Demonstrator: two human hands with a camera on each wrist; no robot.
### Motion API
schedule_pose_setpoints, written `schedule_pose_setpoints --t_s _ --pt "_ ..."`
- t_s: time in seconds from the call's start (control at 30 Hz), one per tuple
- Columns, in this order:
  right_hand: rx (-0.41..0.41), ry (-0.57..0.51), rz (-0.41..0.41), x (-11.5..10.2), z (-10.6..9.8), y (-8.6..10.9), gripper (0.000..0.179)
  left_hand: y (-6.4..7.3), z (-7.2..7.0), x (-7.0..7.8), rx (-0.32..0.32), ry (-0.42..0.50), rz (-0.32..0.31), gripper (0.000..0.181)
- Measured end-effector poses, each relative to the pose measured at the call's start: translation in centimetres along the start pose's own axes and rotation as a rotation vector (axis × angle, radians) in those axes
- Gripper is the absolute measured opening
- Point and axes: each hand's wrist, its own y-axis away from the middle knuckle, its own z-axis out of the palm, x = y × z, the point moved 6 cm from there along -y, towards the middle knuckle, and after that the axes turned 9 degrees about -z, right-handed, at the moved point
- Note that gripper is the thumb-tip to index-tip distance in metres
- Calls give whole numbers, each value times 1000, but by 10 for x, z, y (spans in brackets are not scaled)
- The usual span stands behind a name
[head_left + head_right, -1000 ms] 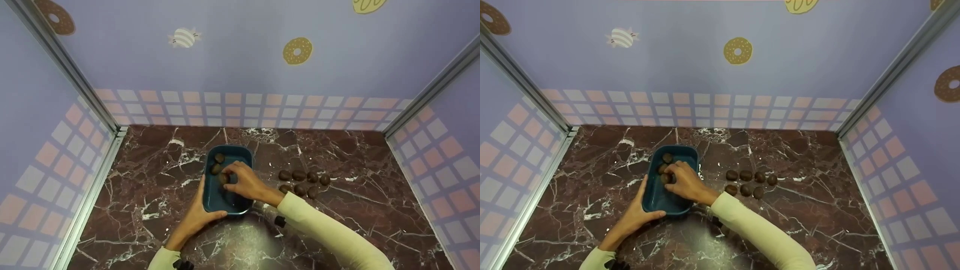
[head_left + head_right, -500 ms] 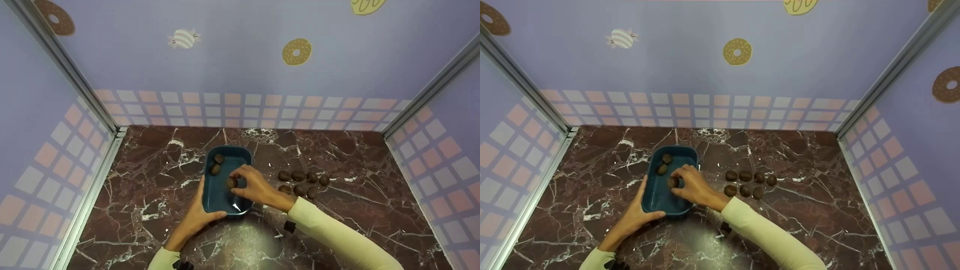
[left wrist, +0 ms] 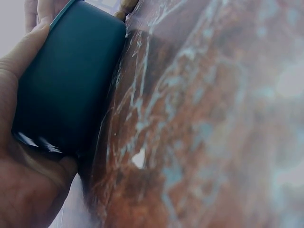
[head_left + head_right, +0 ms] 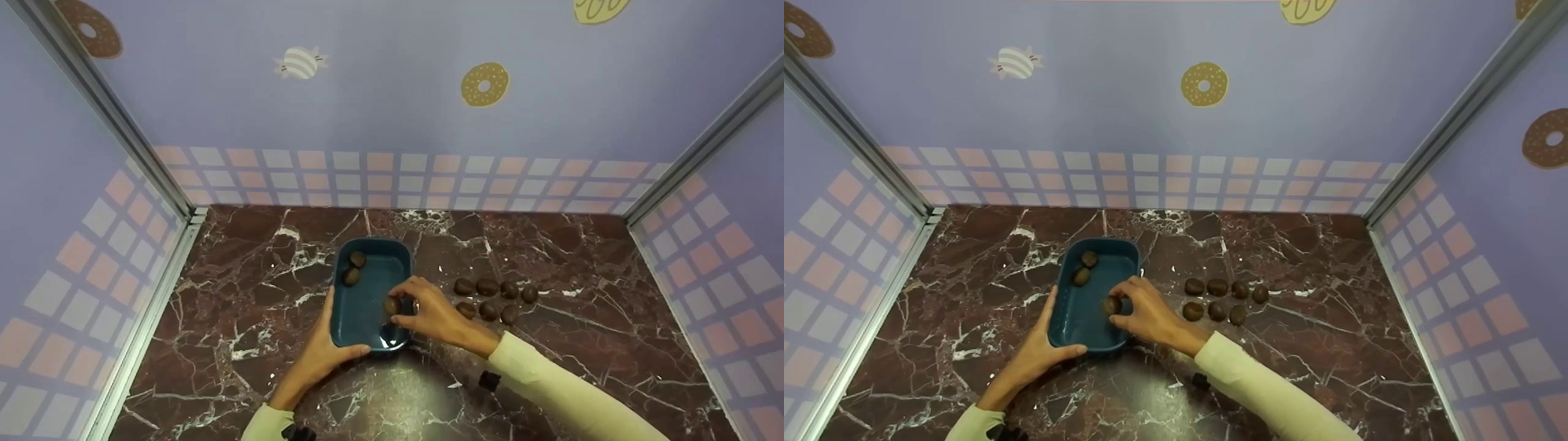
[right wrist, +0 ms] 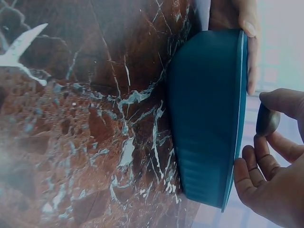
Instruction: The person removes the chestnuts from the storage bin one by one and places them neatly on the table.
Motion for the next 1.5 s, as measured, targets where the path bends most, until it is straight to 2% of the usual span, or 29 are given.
schedule_pose_setpoints --t_s 0.13,0.37,0.63,1.0,1.23,1.5 --pt "20 -6 11 2 -6 7 40 0 -1 -1 6 -4 17 146" --pt "36 -26 13 5 -14 21 39 -1 -1 -1 -17 42 1 143" --pt "48 -29 41 11 -28 39 38 -1 -1 -2 9 -31 8 146" --pt "114 -20 90 23 -52 66 40 -1 0 -2 7 -4 9 146" --pt "139 -10 145 30 -67 83 40 0 0 0 15 -27 35 145" --pt "182 -34 240 45 -80 102 42 0 -1 -1 3 -34 -14 145"
